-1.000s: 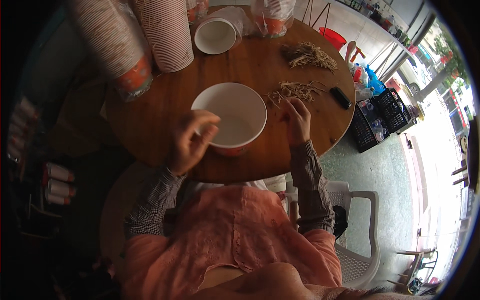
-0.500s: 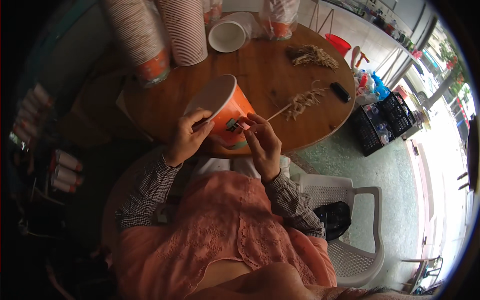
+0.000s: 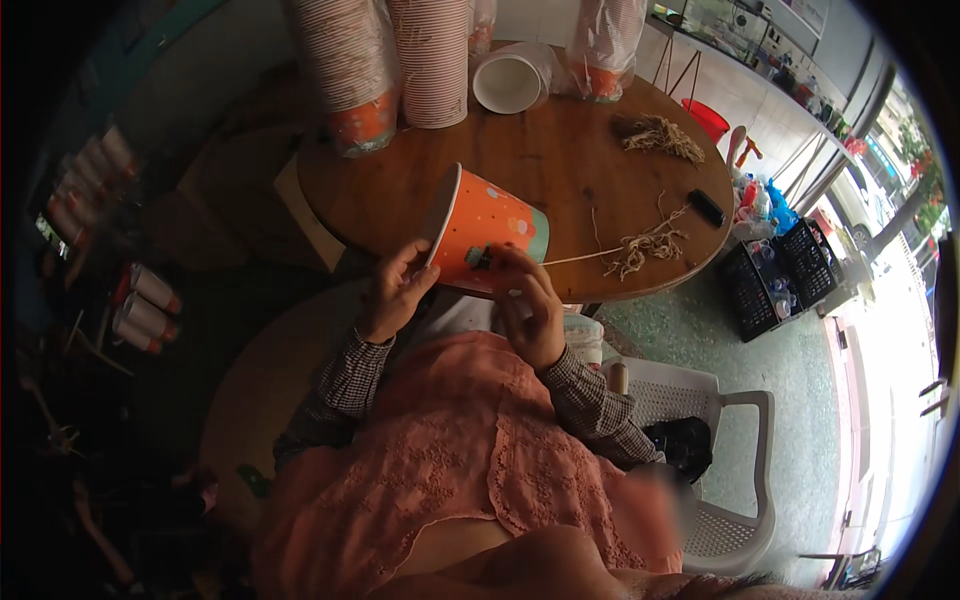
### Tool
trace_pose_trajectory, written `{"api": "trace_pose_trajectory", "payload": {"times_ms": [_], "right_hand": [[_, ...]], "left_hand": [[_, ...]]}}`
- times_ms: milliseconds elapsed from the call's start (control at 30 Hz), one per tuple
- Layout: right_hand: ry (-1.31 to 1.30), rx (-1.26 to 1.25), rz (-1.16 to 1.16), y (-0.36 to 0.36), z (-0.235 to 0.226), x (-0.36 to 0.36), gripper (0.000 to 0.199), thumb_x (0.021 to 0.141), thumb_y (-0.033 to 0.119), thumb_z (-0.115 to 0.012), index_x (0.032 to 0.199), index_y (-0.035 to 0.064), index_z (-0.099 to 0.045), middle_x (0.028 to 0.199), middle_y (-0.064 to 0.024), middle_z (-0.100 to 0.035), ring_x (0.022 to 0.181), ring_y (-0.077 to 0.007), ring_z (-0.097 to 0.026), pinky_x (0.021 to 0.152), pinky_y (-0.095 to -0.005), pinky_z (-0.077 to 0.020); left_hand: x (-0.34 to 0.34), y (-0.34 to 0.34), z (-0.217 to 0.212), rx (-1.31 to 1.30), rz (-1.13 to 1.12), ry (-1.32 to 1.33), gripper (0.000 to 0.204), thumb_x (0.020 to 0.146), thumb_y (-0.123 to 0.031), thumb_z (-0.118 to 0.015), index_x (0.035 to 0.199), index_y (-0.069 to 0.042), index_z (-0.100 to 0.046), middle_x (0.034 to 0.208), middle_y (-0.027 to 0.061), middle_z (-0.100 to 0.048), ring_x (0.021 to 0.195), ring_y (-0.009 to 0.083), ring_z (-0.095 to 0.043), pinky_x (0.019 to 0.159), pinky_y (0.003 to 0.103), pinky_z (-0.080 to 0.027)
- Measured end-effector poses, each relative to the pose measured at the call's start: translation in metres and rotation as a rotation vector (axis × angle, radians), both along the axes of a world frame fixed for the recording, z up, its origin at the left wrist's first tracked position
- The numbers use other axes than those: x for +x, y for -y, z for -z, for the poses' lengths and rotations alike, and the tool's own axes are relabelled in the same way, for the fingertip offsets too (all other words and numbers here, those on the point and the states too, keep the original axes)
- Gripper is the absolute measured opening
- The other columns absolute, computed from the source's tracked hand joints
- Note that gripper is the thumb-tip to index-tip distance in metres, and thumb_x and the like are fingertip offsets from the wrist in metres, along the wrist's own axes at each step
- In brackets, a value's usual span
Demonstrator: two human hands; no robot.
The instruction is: Tying twine or thin rope to paper cups to create a handle.
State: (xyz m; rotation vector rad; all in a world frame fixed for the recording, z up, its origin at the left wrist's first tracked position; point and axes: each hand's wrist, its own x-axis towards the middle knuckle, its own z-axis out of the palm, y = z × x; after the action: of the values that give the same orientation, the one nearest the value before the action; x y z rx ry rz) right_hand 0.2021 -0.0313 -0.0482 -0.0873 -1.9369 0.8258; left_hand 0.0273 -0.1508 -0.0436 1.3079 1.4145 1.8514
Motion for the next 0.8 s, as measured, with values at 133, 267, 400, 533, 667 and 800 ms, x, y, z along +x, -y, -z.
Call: {"api": "trace_pose_trajectory", "payload": {"times_ms": [133,267,400,533,667,800], "right_hand": [[-0.021,-0.036,0.161,-0.019,0.005,0.003,0.008,0.082,0.003,-0.059,0.089,0.0001,-0.058,0.128,-0.0196,-0.052,0.123,-0.0352,-0.047,0.102,-0.0399,-0.0356],[0.034,-0.024,0.117,-0.029,0.019,-0.002,0.007,0.082,0.003,-0.059,0.089,0.0008,-0.057,0.129,-0.02,-0.052,0.127,-0.0356,-0.043,0.102,-0.0409,-0.0358],[0.087,0.113,0.101,-0.019,0.032,-0.014,0.012,0.081,0.001,-0.057,0.092,-0.0016,-0.055,0.132,-0.0194,-0.049,0.128,-0.0356,-0.041,0.102,-0.0421,-0.0365],[0.17,0.21,0.108,-0.017,0.046,-0.021,0.019,0.079,0.0,-0.057,0.098,-0.0041,-0.055,0.133,-0.0186,-0.047,0.129,-0.0347,-0.04,0.103,-0.0425,-0.0363],[0.187,0.187,0.095,-0.02,0.049,-0.02,0.012,0.077,-0.002,-0.057,0.088,-0.0037,-0.054,0.135,-0.0199,-0.045,0.13,-0.036,-0.037,0.103,-0.0423,-0.0363],[0.194,0.171,0.082,-0.02,0.051,-0.017,0.01,0.078,-0.002,-0.056,0.088,-0.0034,-0.054,0.134,-0.0202,-0.046,0.13,-0.0368,-0.037,0.103,-0.043,-0.0358]], "left_hand": [[-0.022,0.002,0.04,0.008,-0.236,-0.471,0.018,0.086,0.002,-0.054,0.103,0.0,-0.06,0.097,0.0094,-0.065,0.091,0.0161,-0.062,0.081,0.029,-0.048],[-0.055,-0.016,0.087,0.134,-0.386,-0.758,0.024,0.078,0.008,-0.054,0.098,-0.001,-0.063,0.099,0.0153,-0.065,0.093,0.0294,-0.063,0.079,0.035,-0.05],[-0.068,-0.019,0.102,-0.208,-0.332,-0.99,0.028,0.077,0.007,-0.05,0.102,-0.001,-0.061,0.098,0.0188,-0.064,0.096,0.0331,-0.061,0.082,0.04,-0.049],[-0.091,-0.02,0.114,-0.194,-0.206,-0.91,0.027,0.079,0.001,-0.051,0.105,0.002,-0.058,0.108,0.0228,-0.06,0.103,0.0367,-0.058,0.084,0.038,-0.048],[-0.077,-0.015,0.101,-0.129,-0.362,-0.452,0.021,0.088,-0.008,-0.05,0.105,-0.001,-0.059,0.097,0.0114,-0.063,0.087,0.0229,-0.061,0.077,0.031,-0.048],[-0.043,-0.013,0.027,0.013,-0.236,0.177,0.037,0.096,-0.033,-0.049,0.11,0.0,-0.058,0.096,0.0013,-0.06,0.084,0.0086,-0.056,0.074,0.024,-0.048]]}}
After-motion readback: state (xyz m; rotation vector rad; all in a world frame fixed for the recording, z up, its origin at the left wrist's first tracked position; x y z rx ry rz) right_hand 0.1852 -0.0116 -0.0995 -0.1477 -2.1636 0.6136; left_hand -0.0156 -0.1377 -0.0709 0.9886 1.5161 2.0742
